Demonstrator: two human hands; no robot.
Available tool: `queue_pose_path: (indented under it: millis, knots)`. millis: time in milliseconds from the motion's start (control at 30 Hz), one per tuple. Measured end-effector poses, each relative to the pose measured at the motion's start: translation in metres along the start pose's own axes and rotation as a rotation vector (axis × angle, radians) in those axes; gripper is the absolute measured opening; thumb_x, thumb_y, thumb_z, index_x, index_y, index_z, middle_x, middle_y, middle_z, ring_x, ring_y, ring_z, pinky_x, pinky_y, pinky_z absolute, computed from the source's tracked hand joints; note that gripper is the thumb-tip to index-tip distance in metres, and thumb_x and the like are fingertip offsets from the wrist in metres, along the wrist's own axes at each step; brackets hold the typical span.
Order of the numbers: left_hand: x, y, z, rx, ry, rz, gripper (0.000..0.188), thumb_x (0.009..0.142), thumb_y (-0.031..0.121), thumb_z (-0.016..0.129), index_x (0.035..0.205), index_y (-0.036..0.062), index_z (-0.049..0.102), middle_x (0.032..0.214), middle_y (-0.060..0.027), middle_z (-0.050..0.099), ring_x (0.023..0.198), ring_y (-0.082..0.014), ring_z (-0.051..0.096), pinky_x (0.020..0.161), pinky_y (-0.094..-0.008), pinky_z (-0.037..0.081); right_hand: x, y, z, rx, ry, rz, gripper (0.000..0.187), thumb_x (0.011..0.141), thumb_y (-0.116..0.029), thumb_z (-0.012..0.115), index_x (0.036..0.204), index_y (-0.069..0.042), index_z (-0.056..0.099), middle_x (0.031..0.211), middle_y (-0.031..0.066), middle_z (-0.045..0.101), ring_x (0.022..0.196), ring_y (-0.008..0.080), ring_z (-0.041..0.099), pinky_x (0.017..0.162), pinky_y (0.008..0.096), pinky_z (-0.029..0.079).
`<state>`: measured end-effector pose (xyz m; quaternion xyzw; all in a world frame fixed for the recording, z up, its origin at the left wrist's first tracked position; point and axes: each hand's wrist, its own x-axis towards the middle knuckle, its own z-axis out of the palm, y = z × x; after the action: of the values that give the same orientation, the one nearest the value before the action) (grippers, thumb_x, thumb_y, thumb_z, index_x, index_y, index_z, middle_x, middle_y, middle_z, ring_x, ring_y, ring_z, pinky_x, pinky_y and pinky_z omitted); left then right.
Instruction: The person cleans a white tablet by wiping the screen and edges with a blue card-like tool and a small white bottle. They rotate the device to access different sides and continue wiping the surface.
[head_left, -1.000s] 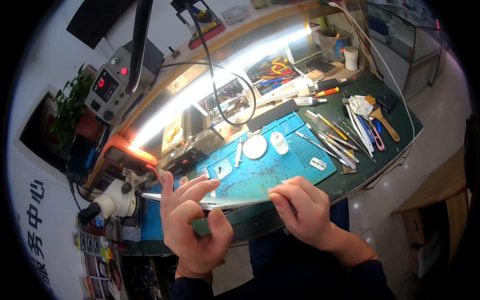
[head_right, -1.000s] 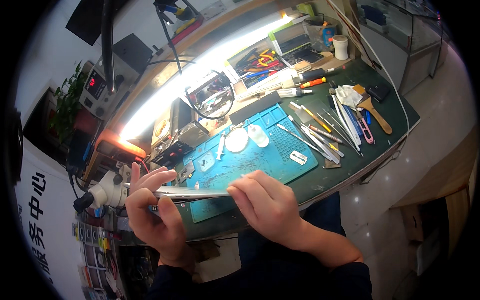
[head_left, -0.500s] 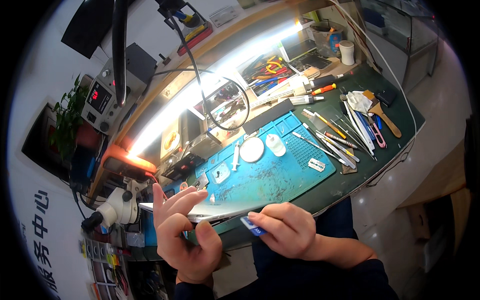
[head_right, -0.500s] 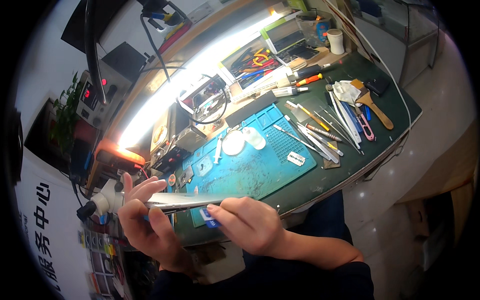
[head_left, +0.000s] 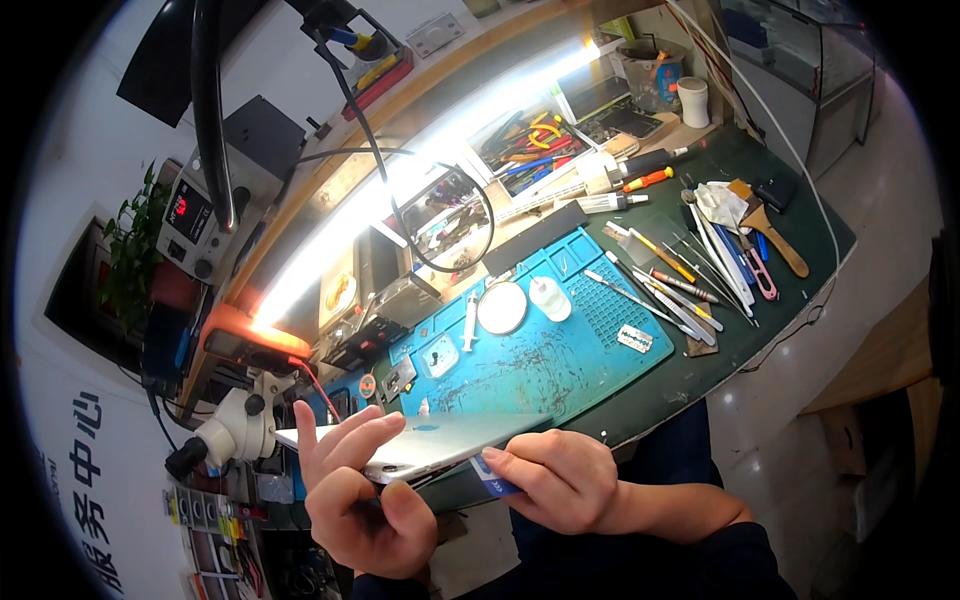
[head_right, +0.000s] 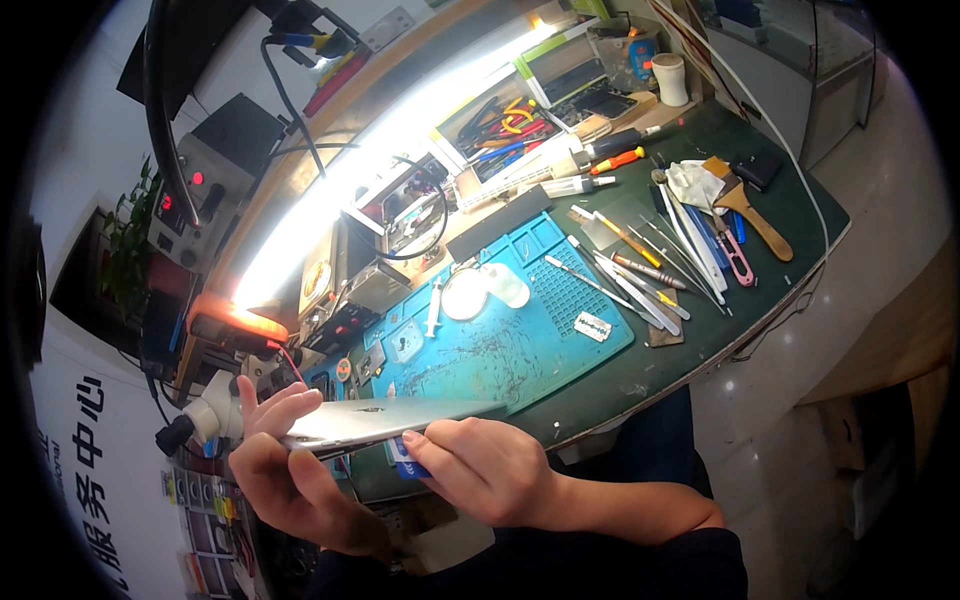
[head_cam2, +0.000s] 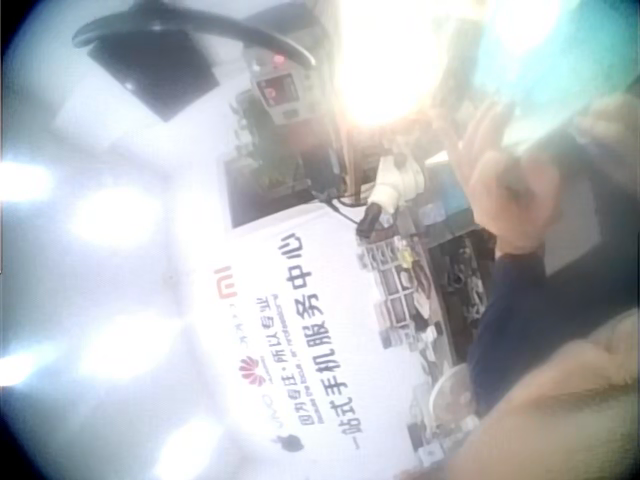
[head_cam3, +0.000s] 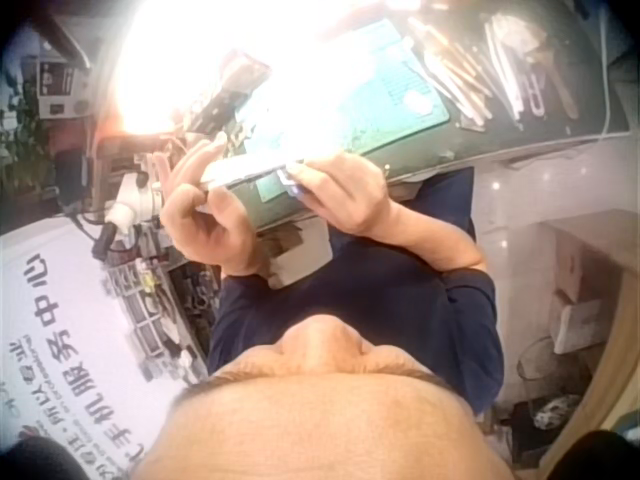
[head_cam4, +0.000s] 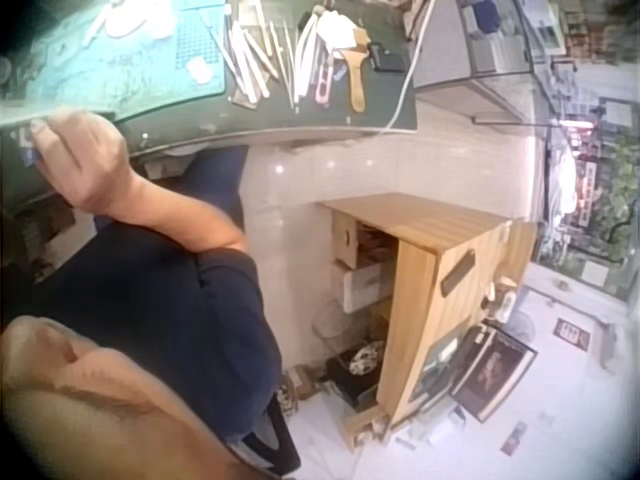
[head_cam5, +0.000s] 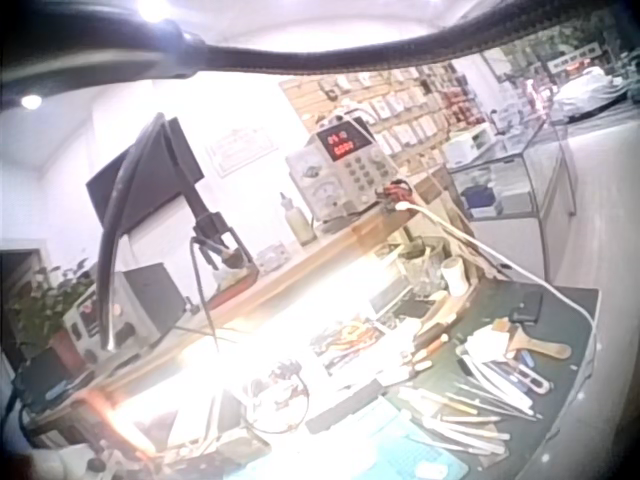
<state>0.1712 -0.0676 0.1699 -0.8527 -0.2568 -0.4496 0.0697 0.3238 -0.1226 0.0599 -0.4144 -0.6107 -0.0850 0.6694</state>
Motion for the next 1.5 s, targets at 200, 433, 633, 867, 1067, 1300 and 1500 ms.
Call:
queue_pose_path:
  millis: [200,433,633,867,1067,1300,1500]
  knots:
    - [0.0,0.003,0.001,0.016,0.007,-0.018,0.035,0.108,0.037,0.055,0.102,0.0087,0.036,0.106,-0.018,0.077,0.099,-0.035,0.074,0.121,-0.0698,0.027,-0.004,0.001,0.0,-0.058,-0.019,-0.029,0.03,0.086,-0.01,0.075,0.113,0.005,0.072,0.096,0.012,0.068,0.076,0.0215,0.07,0.065,0.0307,0.059]
    - [0.001,0.004,0.005,0.012,0.044,-0.028,0.035,0.108,0.037,0.055,0.101,0.0088,0.036,0.105,-0.0178,0.077,0.099,-0.0348,0.074,0.121,-0.0691,0.028,0.002,0.001,0.002,-0.03,0.005,-0.006,0.03,0.082,-0.005,0.075,0.11,0.005,0.073,0.095,0.0114,0.069,0.072,0.0203,0.068,0.06,0.0289,0.057]
    - [0.0,0.002,0.004,0.014,0.038,-0.022,0.035,0.108,0.037,0.055,0.1,0.0088,0.036,0.105,-0.018,0.077,0.099,-0.0346,0.074,0.121,-0.0688,0.028,0.002,0.001,0.001,-0.079,0.001,-0.013,0.032,0.076,-0.002,0.082,0.107,0.004,0.074,0.092,0.0095,0.07,0.068,0.0193,0.067,0.056,0.0288,0.055]
    - [0.001,0.002,0.004,0.003,0.035,-0.016,0.032,0.107,0.033,0.056,0.1,0.0086,0.036,0.105,-0.0187,0.077,0.098,-0.0344,0.074,0.121,-0.0688,0.028,0.001,0.001,0.001,-0.087,0.008,-0.005,0.029,0.076,-0.001,0.082,0.104,0.004,0.075,0.09,0.0091,0.069,0.067,0.0193,0.067,0.055,0.0285,0.055]
    - [0.002,0.002,0.005,-0.003,0.034,-0.009,0.031,0.106,0.031,0.056,0.1,0.0085,0.036,0.105,-0.0189,0.077,0.098,-0.0348,0.074,0.121,-0.0688,0.028,-0.005,0.007,0.003,-0.089,0.013,0.0,0.028,0.079,-0.001,0.082,0.105,0.003,0.075,0.091,0.0089,0.07,0.068,0.0191,0.067,0.055,0.0287,0.055]
    - [0.005,0.0,0.005,0.009,0.02,-0.009,0.03,0.106,0.03,0.056,0.099,0.0086,0.036,0.105,-0.018,0.077,0.1,-0.0354,0.074,0.121,-0.069,0.028,-0.007,0.01,0.0,-0.104,-0.014,0.016,0.028,0.078,-0.002,0.083,0.105,0.001,0.075,0.092,0.0081,0.07,0.069,0.0193,0.068,0.057,0.0295,0.055]
    - [0.007,-0.001,0.006,0.021,0.003,-0.011,0.028,0.106,0.03,0.054,0.099,0.0086,0.037,0.106,-0.0164,0.077,0.101,-0.0354,0.074,0.122,-0.0679,0.028,-0.011,0.014,0.002,-0.072,-0.001,0.047,0.029,0.077,0.0,0.083,0.105,0.0,0.074,0.092,0.009,0.071,0.072,0.0211,0.07,0.058,0.0302,0.057]
